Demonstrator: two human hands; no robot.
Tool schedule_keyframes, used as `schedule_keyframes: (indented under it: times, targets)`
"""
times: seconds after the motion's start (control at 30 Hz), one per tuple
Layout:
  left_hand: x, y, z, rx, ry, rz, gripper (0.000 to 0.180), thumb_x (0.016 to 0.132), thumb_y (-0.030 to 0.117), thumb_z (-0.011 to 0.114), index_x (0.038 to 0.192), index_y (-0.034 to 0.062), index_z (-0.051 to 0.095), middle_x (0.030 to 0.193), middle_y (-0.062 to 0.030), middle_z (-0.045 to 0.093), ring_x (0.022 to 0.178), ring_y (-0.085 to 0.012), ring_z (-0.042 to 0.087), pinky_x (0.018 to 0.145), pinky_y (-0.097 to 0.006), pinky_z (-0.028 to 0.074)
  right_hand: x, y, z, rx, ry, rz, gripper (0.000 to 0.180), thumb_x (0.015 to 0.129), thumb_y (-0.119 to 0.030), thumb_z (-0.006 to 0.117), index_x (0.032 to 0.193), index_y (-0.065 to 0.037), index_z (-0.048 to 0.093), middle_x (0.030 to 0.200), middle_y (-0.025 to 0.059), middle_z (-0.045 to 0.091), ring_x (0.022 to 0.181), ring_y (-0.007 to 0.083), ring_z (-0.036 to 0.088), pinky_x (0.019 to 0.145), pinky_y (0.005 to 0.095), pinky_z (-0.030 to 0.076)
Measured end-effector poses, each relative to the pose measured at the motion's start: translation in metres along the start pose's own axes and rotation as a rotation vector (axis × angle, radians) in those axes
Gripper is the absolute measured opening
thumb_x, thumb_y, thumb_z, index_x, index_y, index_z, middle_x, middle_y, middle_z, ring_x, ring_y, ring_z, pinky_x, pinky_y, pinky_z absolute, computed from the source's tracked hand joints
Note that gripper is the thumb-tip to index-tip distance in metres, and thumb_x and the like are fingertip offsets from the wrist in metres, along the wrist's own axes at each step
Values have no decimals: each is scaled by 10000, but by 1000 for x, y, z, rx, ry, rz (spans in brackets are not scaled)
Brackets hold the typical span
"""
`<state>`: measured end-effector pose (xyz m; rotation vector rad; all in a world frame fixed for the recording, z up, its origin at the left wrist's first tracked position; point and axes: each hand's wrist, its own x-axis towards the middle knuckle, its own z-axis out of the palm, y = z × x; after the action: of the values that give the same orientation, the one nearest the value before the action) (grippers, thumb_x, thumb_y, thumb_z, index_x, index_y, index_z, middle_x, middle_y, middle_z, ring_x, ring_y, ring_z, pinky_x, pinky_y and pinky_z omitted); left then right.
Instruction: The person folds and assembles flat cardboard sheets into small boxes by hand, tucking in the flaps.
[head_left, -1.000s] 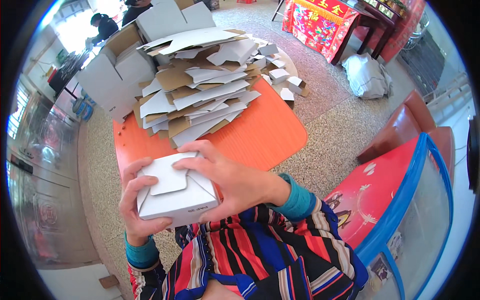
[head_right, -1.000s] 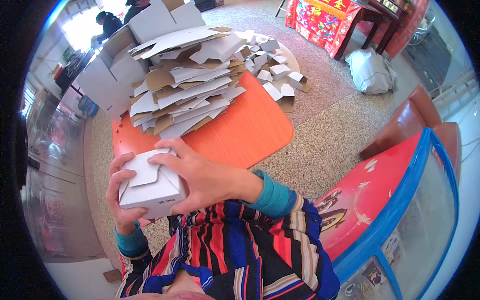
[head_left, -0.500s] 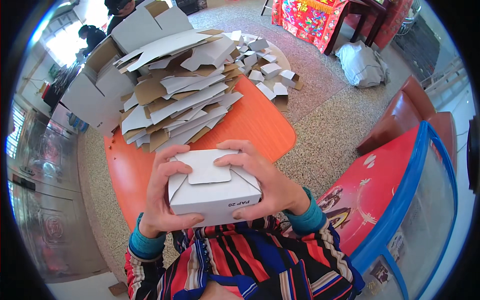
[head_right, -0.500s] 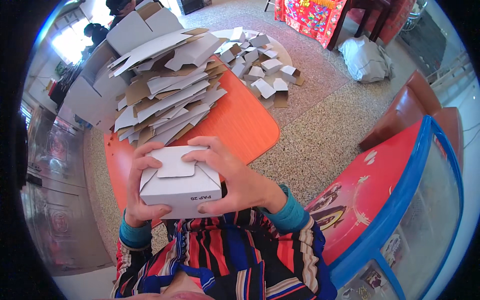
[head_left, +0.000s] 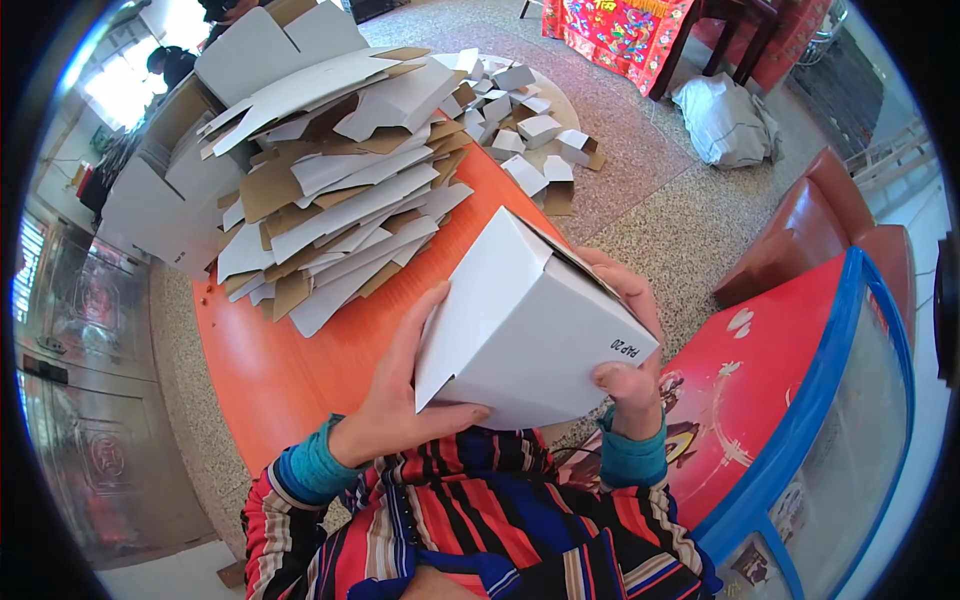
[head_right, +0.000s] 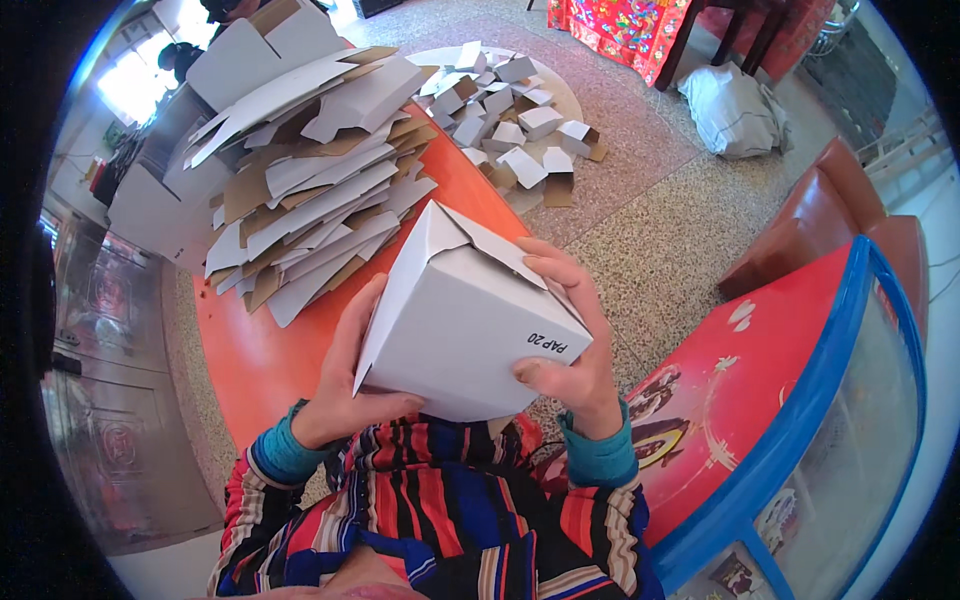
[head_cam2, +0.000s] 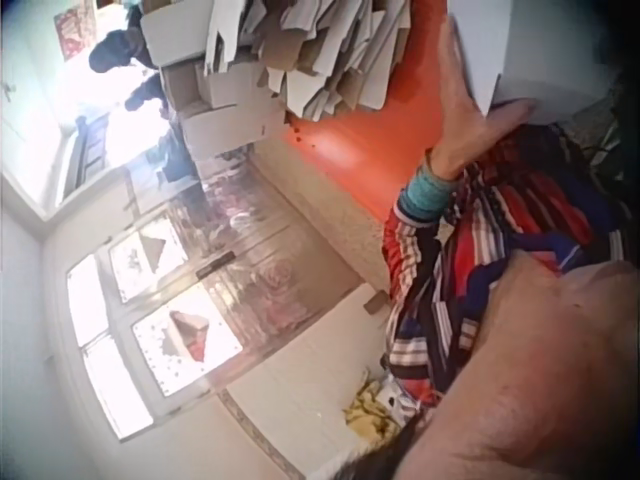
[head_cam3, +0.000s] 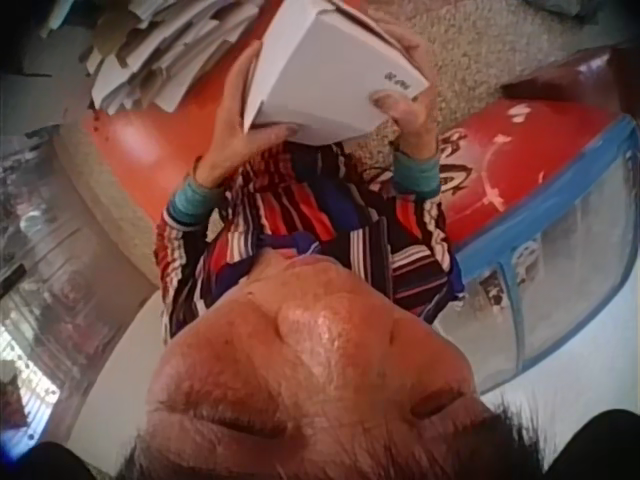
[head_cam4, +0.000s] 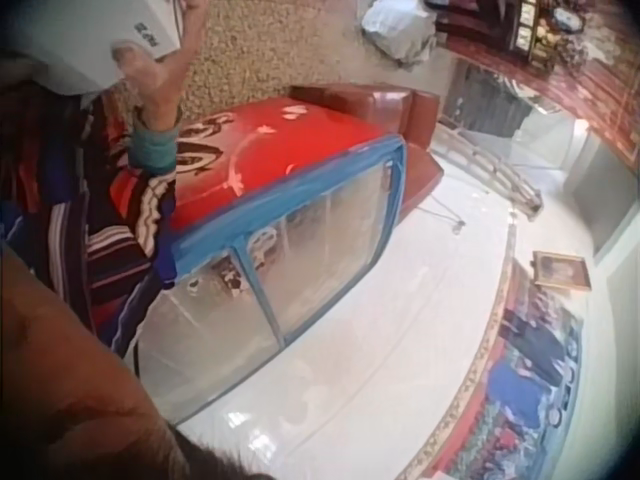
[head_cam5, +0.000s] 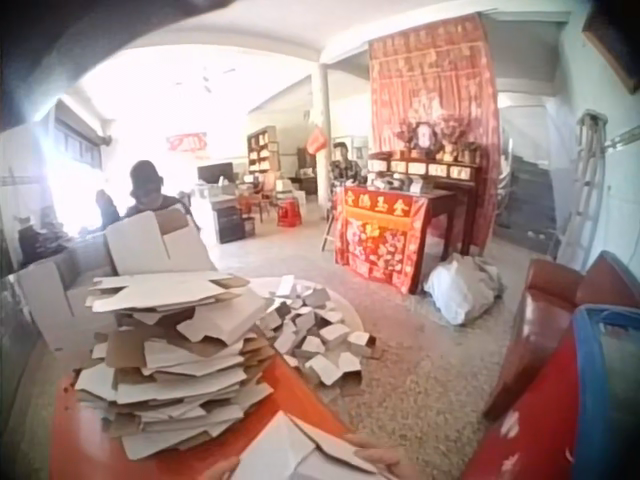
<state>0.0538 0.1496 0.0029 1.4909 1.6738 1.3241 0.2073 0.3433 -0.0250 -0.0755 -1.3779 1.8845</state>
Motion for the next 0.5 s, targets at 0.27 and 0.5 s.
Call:
schedule_keyframes:
  times: [0.27,0.5]
  targets:
    - [5,-4,9,-863,49,-69,1033,705,178,823,1497,32,177,1401,-192,364,1210,-305,472,1007,-383,398,-24,16,-23,315,538,232,601,803,-375,606,1310,-68,503,1247,167,580,1146,291,559,954,362,466]
    - [8,-8,-14,-189,40,245,1002,717,167,815,1490,30,193,1392,-190,366,1198,-302,477,1012,-402,408,3,42,-15,1096,323,342,566,922,-429,493,1385,-107,441,1350,181,486,1205,370,473,980,490,386]
